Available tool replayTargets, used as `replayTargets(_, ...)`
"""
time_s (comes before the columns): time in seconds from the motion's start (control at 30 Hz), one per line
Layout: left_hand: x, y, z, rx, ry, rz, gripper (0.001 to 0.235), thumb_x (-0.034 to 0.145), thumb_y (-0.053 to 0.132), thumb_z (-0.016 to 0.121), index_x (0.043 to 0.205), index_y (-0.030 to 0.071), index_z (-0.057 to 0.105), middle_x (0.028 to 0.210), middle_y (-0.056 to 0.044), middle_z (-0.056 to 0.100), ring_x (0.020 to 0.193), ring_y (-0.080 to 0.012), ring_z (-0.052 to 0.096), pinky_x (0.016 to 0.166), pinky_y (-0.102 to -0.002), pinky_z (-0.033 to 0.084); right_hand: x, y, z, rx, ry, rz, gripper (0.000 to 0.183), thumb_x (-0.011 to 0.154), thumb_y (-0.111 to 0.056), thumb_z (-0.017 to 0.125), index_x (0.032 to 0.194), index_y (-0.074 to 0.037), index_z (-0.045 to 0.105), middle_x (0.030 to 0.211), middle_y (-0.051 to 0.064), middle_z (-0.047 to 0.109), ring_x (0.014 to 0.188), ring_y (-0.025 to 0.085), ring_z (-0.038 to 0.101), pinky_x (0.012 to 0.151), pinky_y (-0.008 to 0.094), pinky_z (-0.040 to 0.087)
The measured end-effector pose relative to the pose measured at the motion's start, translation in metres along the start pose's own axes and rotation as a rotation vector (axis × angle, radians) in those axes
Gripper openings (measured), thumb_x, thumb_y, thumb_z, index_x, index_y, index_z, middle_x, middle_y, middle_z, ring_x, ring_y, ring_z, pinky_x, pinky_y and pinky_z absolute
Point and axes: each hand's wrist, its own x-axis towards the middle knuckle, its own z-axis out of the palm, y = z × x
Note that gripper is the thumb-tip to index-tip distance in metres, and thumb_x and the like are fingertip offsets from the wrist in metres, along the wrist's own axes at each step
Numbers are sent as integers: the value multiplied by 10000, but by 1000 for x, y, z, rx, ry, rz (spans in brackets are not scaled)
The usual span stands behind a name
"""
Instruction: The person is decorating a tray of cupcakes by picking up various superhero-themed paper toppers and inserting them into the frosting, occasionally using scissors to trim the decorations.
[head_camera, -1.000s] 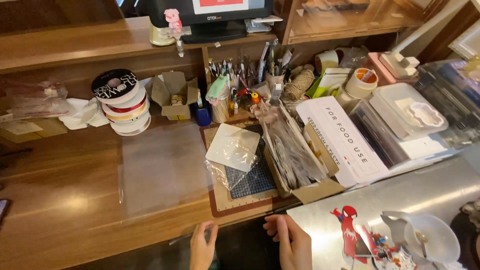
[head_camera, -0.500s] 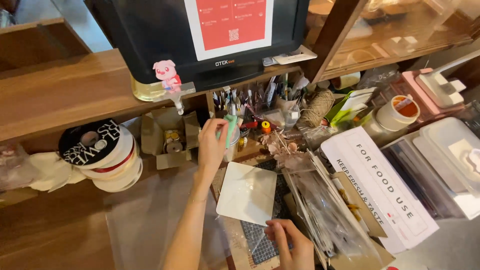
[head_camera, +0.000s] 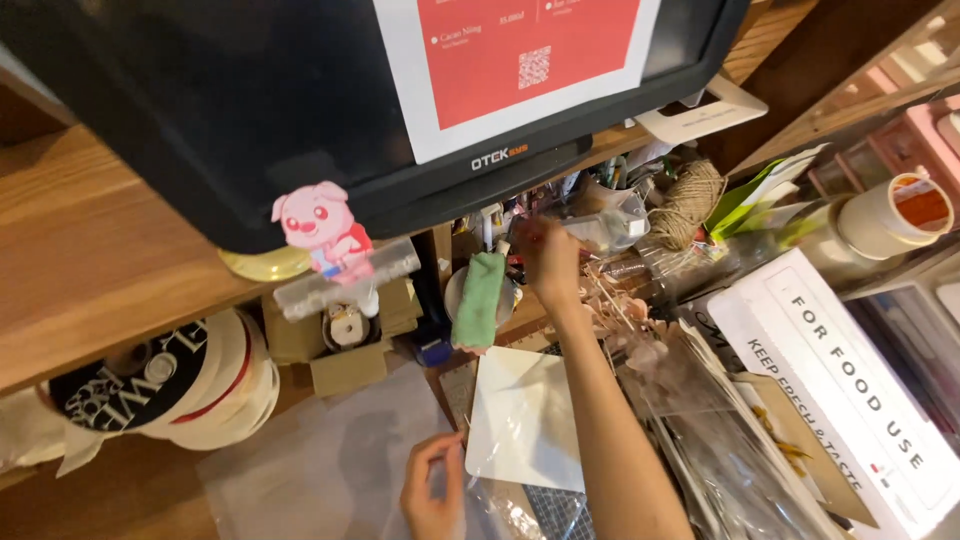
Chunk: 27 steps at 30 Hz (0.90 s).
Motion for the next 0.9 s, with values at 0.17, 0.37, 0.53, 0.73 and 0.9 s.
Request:
replayTargets(0.17,4,-12,-38,43,16,-126,179,1063,124,736,1092,32,887,1108,-106,911,968,-186,874,828,-275,731,51,44,54,-124,-28,-69,288,987,151,741,1209,22,871,1146,213,885,942,321,865,870,445,740)
replayTargets(0.37,-12,-90,-58,102,40,-357,200,1039,155,778,1118,-11,855,1179,-180,879,989,-259,908,808,-320,762,58,65,65,-251,-7,-37,108,988,59,699,939,16,786,1060,238,822,807,439,791,677,589,619)
replayTargets(0.53,-22,-90,-51,84,39,-328,216,1032,174,779,1119,-6,859,1164,-173,899,935,-264,915,755,-318,757,61,66,59,-240,40,8,145,1078,126,721,1043,46,836,1079,217,835,769,295,844,660,390,774)
replayTargets(0.73,0,-23,-27,-159,33,-324,273,1076,157,725,1236,-46,813,1195,-183,891,937,-245,887,780,-347,758,-6,-86,-66,341,265,188,237,1248,-69,487,1313,-3,704,1075,145,896,861,230,919,692,277,809)
replayTargets(0.9,41,95,17,-388,-81,-134,309,957,-61,829,1266,-55,822,1224,-200,886,1012,-285,861,912,-355,763,-118,-112,-133,906,634,414,210,1240,-202,565,1332,-22,621,1120,177,797,895,210,809,856,272,706)
